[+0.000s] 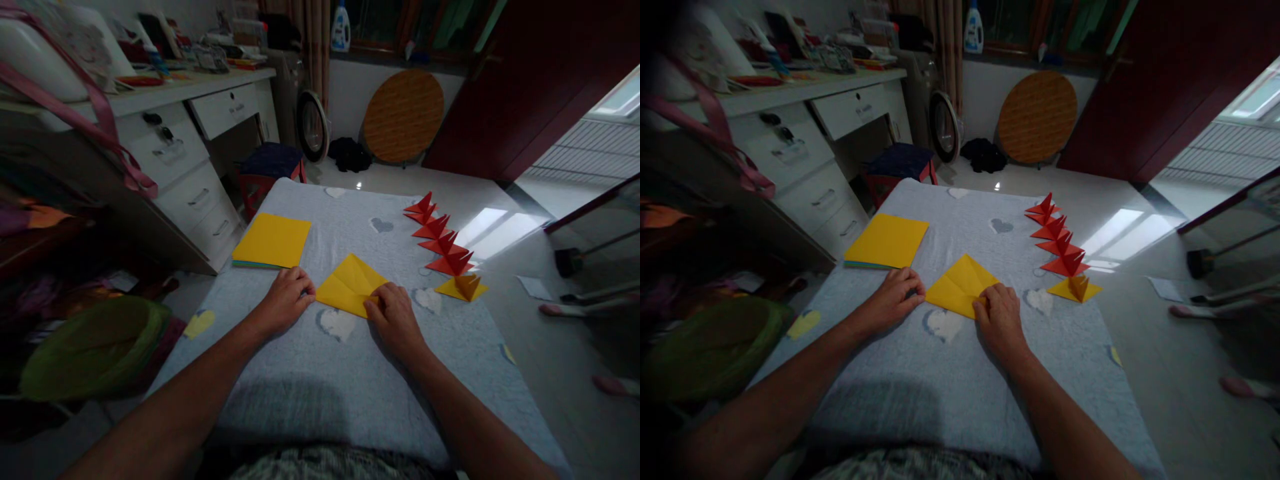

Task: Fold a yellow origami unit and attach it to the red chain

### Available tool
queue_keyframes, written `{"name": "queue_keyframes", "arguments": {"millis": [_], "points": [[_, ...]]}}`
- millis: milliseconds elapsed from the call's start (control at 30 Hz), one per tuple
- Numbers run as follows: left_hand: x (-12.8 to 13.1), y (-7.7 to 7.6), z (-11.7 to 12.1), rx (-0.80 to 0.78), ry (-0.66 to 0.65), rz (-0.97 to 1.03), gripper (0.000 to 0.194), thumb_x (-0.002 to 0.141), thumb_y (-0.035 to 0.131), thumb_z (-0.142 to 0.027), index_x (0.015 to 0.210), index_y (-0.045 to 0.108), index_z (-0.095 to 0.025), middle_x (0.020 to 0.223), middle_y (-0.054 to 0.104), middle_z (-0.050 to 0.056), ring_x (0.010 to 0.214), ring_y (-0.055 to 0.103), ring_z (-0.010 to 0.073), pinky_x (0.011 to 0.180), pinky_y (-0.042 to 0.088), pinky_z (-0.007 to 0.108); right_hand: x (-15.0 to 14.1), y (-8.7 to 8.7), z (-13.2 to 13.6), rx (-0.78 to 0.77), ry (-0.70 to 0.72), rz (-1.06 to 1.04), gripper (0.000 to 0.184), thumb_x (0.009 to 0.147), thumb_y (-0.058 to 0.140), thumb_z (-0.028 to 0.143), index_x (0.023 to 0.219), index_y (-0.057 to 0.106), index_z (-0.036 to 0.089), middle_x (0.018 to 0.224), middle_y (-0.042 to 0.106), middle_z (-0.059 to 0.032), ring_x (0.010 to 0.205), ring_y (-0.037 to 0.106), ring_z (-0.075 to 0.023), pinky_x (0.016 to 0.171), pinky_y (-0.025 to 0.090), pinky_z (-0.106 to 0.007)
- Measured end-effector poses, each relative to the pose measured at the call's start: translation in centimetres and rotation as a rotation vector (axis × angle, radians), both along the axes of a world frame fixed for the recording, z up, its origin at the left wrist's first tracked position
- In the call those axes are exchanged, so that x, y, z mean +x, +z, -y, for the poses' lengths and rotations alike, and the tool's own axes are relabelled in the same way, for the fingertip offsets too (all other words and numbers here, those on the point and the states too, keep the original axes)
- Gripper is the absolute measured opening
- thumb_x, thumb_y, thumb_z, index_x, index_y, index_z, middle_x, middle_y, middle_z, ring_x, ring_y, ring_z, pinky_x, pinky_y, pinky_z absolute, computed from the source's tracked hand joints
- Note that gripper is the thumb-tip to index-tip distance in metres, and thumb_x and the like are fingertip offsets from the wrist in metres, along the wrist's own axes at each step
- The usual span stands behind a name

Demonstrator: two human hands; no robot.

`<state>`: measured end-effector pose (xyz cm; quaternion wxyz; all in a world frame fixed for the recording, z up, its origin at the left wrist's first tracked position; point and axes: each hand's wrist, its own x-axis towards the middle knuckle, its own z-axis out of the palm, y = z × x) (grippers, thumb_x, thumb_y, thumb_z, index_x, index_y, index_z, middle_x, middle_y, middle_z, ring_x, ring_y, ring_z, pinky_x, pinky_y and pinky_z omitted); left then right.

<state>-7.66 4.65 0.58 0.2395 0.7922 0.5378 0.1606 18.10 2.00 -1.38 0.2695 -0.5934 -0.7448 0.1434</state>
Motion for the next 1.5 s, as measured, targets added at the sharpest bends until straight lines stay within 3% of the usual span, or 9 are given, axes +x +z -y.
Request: {"name": "queue_keyframes", "arguments": {"millis": [333, 867, 933, 1000, 1067, 1133, 1267, 1500], "points": [[0.3, -0.7, -0.1, 0.039, 0.06, -0.047, 0.008, 0.083, 0.057, -0.02, 0.081, 0.064, -0.019, 0.097, 0.058, 0.005, 0.099, 0.05, 0.0236, 0.092, 0.041, 0.039, -0.3, 0.1, 0.1, -0.015, -0.017, 0.028, 0.008, 0.086, 0.053, 0.02, 0.083, 0.059, 0.018, 0.089, 0.06, -0.0085, 0.087, 0.05, -0.0245, 0.082, 0.038, -0.039], [0.7, -0.5, 0.2, 0.034, 0.109, -0.111, 0.007, 0.082, 0.054, -0.016, 0.084, 0.06, -0.02, 0.099, 0.058, 0.006, 0.102, 0.049, 0.025, 0.094, 0.04, 0.039, -0.6, 0.0, 0.2, 0.016, -0.045, 0.09, 0.008, 0.086, 0.054, 0.017, 0.081, 0.059, 0.019, 0.087, 0.059, -0.0075, 0.085, 0.049, -0.024, 0.081, 0.04, -0.038], [0.7, -0.7, 0.3, 0.037, 0.107, -0.109, 0.008, 0.083, 0.053, -0.016, 0.085, 0.06, -0.02, 0.1, 0.058, 0.007, 0.102, 0.049, 0.0254, 0.094, 0.039, 0.039, -0.7, 0.0, 0.4, 0.038, -0.063, 0.112, 0.008, 0.086, 0.054, 0.015, 0.087, 0.061, 0.018, 0.091, 0.059, -0.0085, 0.088, 0.05, -0.0246, 0.083, 0.04, -0.039], [0.7, -0.8, 0.3, 0.036, 0.108, -0.11, 0.008, 0.083, 0.052, -0.017, 0.086, 0.059, -0.02, 0.101, 0.058, 0.006, 0.103, 0.049, 0.0253, 0.095, 0.039, 0.039, -0.9, 0.2, 0.8, 0.1, -0.065, 0.163, 0.02, 0.087, 0.054, 0.012, 0.103, 0.063, 0.018, 0.105, 0.059, -0.0109, 0.099, 0.049, -0.0264, 0.089, 0.038, -0.041], [0.7, -0.9, 0.3, 0.034, 0.114, -0.114, 0.008, 0.084, 0.052, -0.017, 0.086, 0.059, -0.021, 0.101, 0.058, 0.006, 0.103, 0.049, 0.025, 0.095, 0.039, 0.039, -1.0, 0.5, 1.1, 0.173, 0.006, 0.245, 0.036, 0.088, 0.055, 0.009, 0.12, 0.061, 0.024, 0.122, 0.054, -0.0113, 0.111, 0.045, -0.0286, 0.096, 0.034, -0.044], [0.7, -1.0, 0.3, 0.034, 0.121, -0.118, 0.008, 0.084, 0.052, -0.017, 0.086, 0.059, -0.021, 0.101, 0.058, 0.006, 0.103, 0.049, 0.025, 0.095, 0.039, 0.039, -1.2, 1.1, 1.4, 0.198, 0.169, 0.343, 0.045, 0.088, 0.057, 0.009, 0.127, 0.059, 0.033, 0.128, 0.052, -0.0086, 0.114, 0.043, -0.0289, 0.097, 0.032, -0.044], [0.7, -1.0, 0.2, 0.045, 0.12, -0.113, 0.008, 0.083, 0.052, -0.017, 0.086, 0.059, -0.021, 0.102, 0.058, 0.006, 0.103, 0.049, 0.0251, 0.096, 0.039, 0.039, -1.5, 2.6, 1.3, 0.081, 0.502, 0.524, 0.045, 0.093, 0.058, 0.019, 0.136, 0.052, 0.031, 0.108, 0.06, -0.0071, 0.093, 0.048, -0.0235, 0.083, 0.036, -0.038], [0.9, -0.5, 0.3, 0.024, 0.129, -0.127, 0.009, 0.083, 0.051, -0.017, 0.085, 0.059, -0.021, 0.1, 0.059, 0.006, 0.102, 0.049, 0.0251, 0.095, 0.039, 0.039, -2.3, 3.7, 1.2, 0.0, 0.529, 0.647, 0.042, 0.095, 0.053, 0.022, 0.136, 0.047, 0.03, 0.105, 0.06, -0.0061, 0.09, 0.052, -0.0226, 0.077, 0.038, -0.037]]}}
